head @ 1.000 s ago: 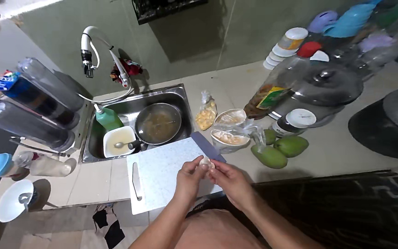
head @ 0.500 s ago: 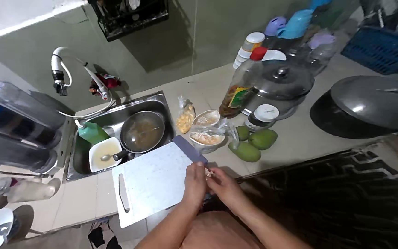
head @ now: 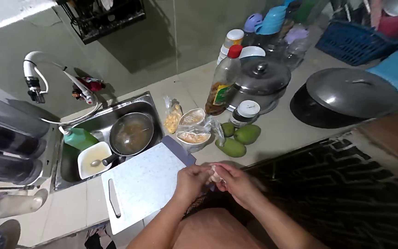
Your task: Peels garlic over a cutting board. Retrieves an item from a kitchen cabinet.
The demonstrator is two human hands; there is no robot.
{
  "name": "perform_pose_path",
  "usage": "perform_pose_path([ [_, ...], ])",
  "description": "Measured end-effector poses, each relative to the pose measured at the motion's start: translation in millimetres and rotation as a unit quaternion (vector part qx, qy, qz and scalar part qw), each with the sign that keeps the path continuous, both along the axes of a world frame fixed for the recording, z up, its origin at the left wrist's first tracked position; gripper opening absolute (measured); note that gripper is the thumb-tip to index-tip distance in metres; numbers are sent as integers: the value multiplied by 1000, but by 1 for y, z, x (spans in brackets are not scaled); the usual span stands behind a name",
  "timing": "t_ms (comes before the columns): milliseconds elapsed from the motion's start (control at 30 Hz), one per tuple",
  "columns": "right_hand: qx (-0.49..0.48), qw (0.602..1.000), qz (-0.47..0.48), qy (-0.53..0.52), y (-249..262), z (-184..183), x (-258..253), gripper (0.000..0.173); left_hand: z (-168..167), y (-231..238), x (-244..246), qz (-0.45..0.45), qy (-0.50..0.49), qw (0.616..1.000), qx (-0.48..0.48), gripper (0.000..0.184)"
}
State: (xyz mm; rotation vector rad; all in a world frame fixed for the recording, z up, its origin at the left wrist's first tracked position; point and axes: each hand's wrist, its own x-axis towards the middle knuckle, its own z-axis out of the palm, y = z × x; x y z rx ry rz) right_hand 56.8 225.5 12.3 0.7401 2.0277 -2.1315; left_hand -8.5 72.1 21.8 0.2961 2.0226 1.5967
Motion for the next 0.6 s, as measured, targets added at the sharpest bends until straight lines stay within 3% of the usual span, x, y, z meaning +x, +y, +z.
perform_pose_path([
  [100,130,991,12,-4,-2,0,1,30,1,5,5,-20,109,992,-60,19],
  [200,196,980,3,25,-2,-2,5,28,7,7,4,-67,87,991,-75,27],
  [300,202,976,-7,80,0,-7,8,27,7,9,8,-24,83,995,-40,21],
  [467,107,989,-32,100,0,-6,14,28,3,14,17,17,143,989,-30,20],
  [600,-117,984,-54,127,2,-16,21,33,-2,20,14,54,-84,991,84,21],
])
